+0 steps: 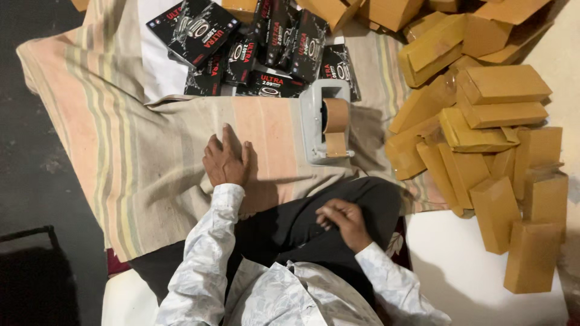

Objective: The person places small black product boxes into brown cardboard shipping boxes, closes the flaps, and seals them with packing tape using a tape dispenser. The sealed boxes are then set aside.

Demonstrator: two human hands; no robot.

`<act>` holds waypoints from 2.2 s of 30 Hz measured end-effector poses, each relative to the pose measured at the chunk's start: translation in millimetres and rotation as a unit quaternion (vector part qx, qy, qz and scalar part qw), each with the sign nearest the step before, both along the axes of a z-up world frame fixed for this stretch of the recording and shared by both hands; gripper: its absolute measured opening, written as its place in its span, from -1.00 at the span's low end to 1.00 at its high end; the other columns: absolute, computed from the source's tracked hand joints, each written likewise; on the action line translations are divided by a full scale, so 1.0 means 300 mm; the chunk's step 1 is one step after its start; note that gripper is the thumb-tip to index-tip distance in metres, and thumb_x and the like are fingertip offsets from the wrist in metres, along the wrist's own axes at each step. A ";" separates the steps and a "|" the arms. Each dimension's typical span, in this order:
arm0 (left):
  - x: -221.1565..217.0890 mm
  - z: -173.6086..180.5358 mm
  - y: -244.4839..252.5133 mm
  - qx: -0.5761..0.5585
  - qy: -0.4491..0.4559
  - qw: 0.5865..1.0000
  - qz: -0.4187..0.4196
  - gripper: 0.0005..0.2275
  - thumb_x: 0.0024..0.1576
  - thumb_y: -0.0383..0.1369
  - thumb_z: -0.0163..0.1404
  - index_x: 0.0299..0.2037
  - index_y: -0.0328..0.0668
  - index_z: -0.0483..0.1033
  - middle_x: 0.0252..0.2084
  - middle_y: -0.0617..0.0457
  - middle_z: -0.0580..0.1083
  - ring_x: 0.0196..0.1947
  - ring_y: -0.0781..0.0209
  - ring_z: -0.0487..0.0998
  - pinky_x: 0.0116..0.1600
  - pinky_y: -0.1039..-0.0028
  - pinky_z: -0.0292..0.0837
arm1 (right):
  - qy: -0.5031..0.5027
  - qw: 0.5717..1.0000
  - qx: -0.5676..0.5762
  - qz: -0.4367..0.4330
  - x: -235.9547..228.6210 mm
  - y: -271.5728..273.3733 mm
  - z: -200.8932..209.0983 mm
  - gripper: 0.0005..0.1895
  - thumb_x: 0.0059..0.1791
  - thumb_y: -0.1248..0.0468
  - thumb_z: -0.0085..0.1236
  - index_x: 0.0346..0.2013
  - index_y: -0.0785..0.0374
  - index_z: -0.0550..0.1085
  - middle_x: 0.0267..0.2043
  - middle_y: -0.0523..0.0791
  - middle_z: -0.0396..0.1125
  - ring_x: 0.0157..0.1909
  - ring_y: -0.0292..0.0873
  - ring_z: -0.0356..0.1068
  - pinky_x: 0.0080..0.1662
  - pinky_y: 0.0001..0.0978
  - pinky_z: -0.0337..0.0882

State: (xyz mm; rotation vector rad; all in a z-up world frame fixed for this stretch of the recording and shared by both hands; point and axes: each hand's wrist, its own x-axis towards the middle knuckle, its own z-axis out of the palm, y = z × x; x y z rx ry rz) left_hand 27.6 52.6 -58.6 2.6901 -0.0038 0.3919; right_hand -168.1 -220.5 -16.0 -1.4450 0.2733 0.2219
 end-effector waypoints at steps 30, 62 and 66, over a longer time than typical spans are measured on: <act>-0.023 0.009 0.002 -0.043 -0.021 0.999 0.000 -0.48 0.28 -0.09 0.03 0.41 -0.14 0.36 0.21 -0.37 0.37 0.16 -0.35 0.39 0.20 -0.05 0.33 | -0.214 0.913 -0.319 -0.136 0.227 -0.018 0.029 -0.65 -0.01 0.34 0.24 -0.65 0.38 0.39 -0.64 -0.11 0.37 -0.60 -0.38 0.27 -0.49 -0.44 0.21; -0.021 0.020 -0.002 0.070 -0.048 0.993 -0.087 -0.62 0.36 -0.34 -0.07 0.37 -0.22 0.46 0.48 -0.42 0.22 0.50 -0.44 0.09 0.46 -0.24 -0.04 | -0.107 0.934 -0.087 -0.328 0.343 -0.101 -0.161 -0.69 0.11 0.18 0.08 -0.39 0.36 0.54 -0.50 -0.14 0.43 -0.50 -0.37 0.33 -0.38 -0.49 0.36; 0.020 0.014 -0.041 0.064 -0.048 0.981 -0.176 -0.55 0.27 -0.53 -0.17 0.41 -0.35 0.38 0.52 -0.36 0.19 0.62 -0.37 0.00 0.60 -0.18 -0.18 | -0.103 0.938 -0.094 -0.319 0.341 -0.101 -0.146 -0.67 0.12 0.16 0.04 -0.36 0.36 0.54 -0.49 -0.14 0.44 -0.49 -0.37 0.32 -0.37 -0.48 0.35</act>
